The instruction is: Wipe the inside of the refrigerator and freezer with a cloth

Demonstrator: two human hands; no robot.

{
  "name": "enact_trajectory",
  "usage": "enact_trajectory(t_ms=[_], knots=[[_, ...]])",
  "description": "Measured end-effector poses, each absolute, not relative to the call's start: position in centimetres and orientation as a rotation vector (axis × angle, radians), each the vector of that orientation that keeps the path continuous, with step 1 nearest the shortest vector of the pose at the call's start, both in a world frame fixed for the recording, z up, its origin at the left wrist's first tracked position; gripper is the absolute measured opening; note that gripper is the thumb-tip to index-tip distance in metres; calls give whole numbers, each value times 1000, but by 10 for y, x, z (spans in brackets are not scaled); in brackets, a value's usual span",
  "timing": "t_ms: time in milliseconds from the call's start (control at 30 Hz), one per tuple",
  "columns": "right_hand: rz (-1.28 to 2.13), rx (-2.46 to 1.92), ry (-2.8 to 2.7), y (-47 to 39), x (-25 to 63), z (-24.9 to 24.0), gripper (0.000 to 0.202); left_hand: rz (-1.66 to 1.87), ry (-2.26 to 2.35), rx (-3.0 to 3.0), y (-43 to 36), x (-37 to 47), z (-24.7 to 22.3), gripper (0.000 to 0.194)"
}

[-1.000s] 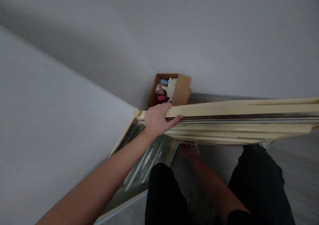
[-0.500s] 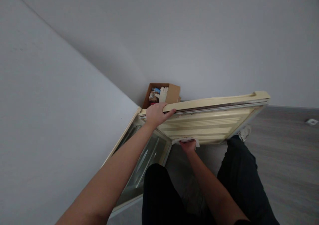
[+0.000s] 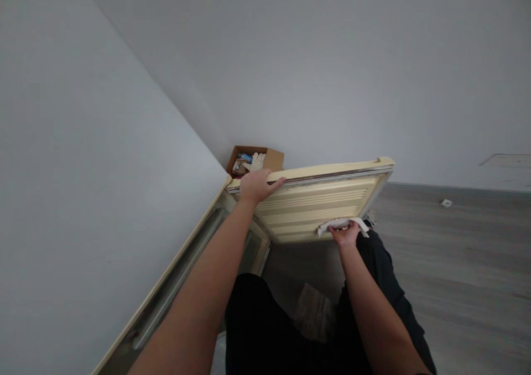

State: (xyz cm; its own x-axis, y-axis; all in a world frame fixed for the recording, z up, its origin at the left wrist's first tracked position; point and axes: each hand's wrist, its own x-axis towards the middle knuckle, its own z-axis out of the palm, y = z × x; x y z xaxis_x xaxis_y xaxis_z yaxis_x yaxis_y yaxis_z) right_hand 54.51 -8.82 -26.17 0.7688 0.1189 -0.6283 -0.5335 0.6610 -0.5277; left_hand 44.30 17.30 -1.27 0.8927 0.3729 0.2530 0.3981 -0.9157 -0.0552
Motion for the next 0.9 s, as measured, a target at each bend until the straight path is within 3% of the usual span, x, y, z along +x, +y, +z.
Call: enact_trajectory(t_ms=[400,600,733,900], knots=[[701,-612,594,-3,468,-197,2,-404,-576,-3007,170,438,-7,72],[943,-544,525,79,422,-164,9,-349,-597,-3004,173,440,-2,70],[896,-523,539,101,419,-139,11,-337,-606,-2994,175,442,-2,69],[679,-545,506,60,444,-118,14,-376,-543,-3012,177,441,-2,69]])
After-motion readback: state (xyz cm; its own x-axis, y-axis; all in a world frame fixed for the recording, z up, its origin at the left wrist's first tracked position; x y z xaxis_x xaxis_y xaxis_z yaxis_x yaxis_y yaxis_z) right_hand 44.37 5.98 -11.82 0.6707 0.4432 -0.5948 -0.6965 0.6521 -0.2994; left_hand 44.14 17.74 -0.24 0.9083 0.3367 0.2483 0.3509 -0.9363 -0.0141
